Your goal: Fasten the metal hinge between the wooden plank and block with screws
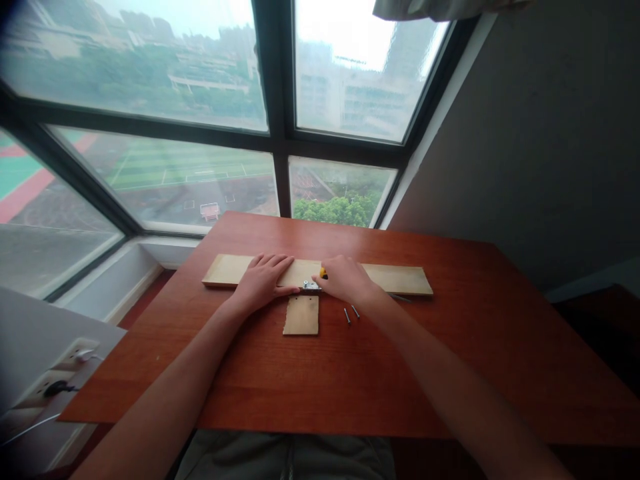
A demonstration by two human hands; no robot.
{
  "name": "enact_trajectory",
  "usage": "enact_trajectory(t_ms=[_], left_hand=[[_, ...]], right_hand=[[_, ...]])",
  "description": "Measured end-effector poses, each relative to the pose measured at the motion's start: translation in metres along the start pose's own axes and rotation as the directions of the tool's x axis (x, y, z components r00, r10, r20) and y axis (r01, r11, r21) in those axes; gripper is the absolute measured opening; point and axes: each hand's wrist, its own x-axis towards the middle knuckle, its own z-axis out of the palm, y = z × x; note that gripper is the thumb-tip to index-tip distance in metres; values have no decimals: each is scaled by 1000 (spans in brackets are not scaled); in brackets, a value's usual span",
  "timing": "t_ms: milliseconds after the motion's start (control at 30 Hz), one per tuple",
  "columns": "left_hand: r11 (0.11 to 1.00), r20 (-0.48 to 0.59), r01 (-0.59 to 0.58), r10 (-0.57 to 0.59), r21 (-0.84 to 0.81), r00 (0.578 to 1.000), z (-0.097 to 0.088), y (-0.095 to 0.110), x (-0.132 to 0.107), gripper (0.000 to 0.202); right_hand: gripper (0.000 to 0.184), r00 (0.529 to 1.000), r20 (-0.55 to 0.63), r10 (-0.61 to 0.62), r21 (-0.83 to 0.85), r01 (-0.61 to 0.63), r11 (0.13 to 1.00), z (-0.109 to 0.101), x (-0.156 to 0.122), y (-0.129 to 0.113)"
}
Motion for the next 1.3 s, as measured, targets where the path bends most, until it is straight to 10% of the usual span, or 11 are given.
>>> enact_trajectory(t_ms=[767, 1300], left_hand=[[1000, 0, 0, 0, -7, 1000, 0, 0, 0, 73], [1000, 3, 1, -1, -8, 1000, 1, -2, 1, 74]], right_hand=[[23, 993, 63, -96, -153, 105, 983, -7, -2, -9], [13, 988, 150, -34, 107, 18, 994, 8, -60, 45]])
